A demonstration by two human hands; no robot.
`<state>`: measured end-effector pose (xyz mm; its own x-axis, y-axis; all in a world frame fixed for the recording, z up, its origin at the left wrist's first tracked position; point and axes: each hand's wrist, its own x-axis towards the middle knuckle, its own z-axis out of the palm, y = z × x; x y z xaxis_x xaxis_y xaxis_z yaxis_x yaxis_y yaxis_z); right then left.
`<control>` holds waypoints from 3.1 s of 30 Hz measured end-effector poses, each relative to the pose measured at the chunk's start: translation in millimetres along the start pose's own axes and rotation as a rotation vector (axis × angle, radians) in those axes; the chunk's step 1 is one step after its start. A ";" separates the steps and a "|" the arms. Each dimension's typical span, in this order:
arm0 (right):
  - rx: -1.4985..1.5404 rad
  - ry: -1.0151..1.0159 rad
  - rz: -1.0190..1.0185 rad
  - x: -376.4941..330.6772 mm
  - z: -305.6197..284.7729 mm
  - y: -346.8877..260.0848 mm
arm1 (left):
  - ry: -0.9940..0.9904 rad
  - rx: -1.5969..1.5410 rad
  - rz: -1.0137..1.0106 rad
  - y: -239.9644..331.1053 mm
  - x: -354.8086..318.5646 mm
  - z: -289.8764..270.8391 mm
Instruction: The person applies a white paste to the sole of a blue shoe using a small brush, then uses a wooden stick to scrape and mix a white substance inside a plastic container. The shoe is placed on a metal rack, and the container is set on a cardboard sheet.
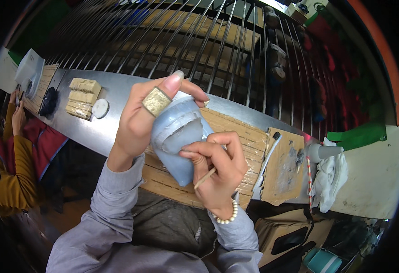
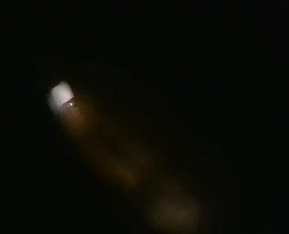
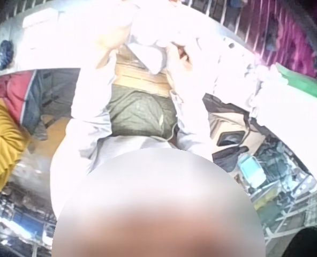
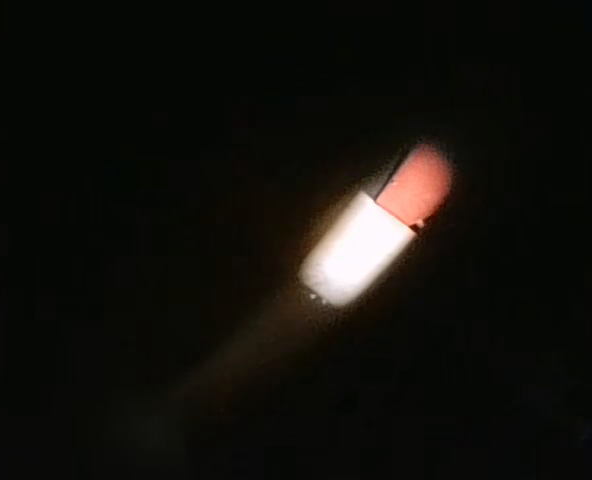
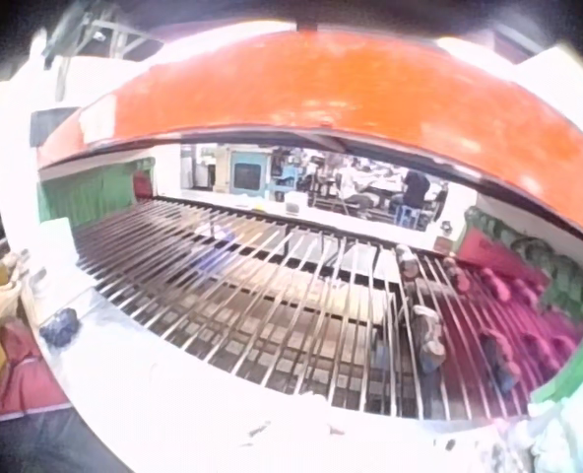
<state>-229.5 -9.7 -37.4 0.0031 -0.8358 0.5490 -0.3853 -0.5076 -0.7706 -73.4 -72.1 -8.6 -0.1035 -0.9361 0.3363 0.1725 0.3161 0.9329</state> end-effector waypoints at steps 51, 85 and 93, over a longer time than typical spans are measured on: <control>0.081 -0.025 0.117 -0.4 10.6 -23.3 | -0.094 0.065 0.030 0.0 -0.4 -5.9; 0.069 -0.100 0.231 8.2 -26.8 -19.5 | -0.077 0.025 -0.007 8.2 -1.7 -0.4; -0.086 -0.020 0.257 4.3 -21.1 -19.5 | -0.086 0.016 -0.021 7.2 -1.8 -1.2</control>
<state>-241.5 1.0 -13.2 -0.0872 -0.9394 0.3316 -0.4524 -0.2592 -0.8533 -70.7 -68.3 -2.6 -0.1906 -0.9260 0.3260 0.1543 0.2997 0.9415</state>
